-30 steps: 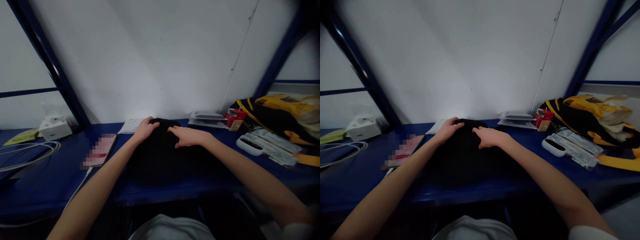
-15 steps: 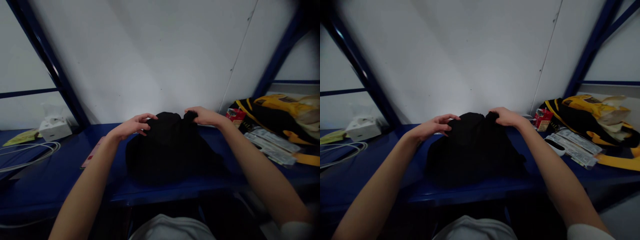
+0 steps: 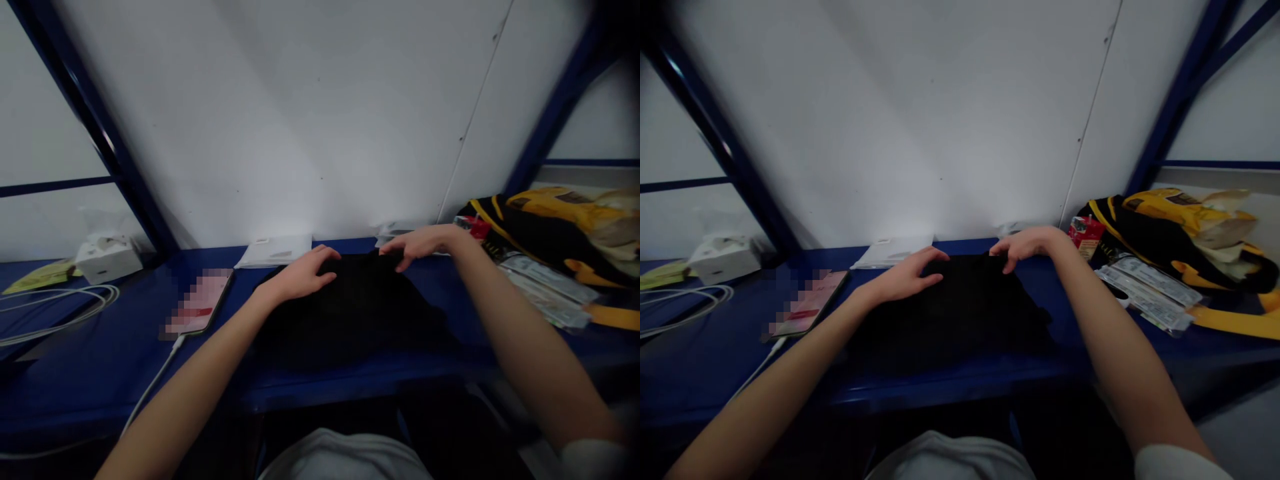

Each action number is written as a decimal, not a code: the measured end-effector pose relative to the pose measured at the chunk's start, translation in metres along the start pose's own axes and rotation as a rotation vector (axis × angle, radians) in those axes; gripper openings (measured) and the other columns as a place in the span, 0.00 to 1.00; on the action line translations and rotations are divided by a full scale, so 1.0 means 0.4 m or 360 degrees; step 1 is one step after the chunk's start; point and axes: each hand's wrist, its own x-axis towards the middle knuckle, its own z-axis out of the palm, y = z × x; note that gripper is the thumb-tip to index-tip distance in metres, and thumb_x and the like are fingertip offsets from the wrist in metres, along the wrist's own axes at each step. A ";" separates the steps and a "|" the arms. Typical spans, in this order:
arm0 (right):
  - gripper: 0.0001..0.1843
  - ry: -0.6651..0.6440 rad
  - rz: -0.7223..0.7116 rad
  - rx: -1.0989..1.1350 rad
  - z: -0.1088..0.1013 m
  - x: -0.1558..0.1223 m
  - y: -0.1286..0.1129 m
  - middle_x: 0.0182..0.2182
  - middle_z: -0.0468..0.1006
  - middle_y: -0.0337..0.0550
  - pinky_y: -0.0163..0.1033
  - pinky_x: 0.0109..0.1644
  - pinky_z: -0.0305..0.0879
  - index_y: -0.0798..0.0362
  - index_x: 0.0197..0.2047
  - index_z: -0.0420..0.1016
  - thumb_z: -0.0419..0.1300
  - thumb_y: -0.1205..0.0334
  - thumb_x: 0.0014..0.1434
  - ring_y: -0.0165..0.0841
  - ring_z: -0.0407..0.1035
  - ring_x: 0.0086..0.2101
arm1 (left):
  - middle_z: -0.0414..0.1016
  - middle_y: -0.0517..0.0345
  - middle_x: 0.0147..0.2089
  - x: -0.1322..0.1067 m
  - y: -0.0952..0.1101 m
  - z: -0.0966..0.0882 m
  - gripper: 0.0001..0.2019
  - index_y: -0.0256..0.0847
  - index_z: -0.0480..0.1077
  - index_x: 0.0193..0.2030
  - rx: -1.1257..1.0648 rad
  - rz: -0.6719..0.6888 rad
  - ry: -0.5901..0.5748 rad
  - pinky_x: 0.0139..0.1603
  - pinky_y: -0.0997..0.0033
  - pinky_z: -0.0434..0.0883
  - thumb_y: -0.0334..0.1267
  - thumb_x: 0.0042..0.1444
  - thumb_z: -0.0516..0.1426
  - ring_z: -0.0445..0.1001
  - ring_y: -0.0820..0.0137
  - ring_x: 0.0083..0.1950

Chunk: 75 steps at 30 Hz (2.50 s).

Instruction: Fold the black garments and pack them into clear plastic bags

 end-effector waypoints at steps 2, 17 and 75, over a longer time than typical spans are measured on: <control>0.17 -0.0355 0.0078 0.0092 -0.016 -0.016 -0.002 0.29 0.77 0.36 0.38 0.37 0.63 0.48 0.28 0.77 0.66 0.64 0.28 0.35 0.69 0.33 | 0.61 0.54 0.57 0.007 0.011 0.030 0.23 0.44 0.58 0.55 0.0012 0.0162 -0.0050 0.56 0.63 0.58 0.29 0.51 0.50 0.60 0.67 0.56; 0.11 -0.0573 0.0496 0.0218 -0.001 -0.004 0.003 0.20 0.74 0.37 0.34 0.27 0.61 0.51 0.20 0.76 0.69 0.59 0.29 0.29 0.66 0.23 | 0.68 0.59 0.52 -0.009 -0.020 -0.068 0.13 0.41 0.66 0.28 -0.0044 0.0042 -0.0214 0.52 0.66 0.61 0.24 0.39 0.45 0.66 0.69 0.50; 0.19 -0.0261 0.0779 -0.0590 0.011 0.058 0.045 0.32 0.75 0.49 0.36 0.31 0.60 0.56 0.34 0.73 0.51 0.49 0.54 0.35 0.69 0.32 | 0.71 0.52 0.44 -0.011 -0.113 -0.010 0.35 0.37 0.35 0.65 0.0368 -0.0564 -0.0438 0.38 0.74 0.63 0.40 0.52 0.45 0.69 0.70 0.37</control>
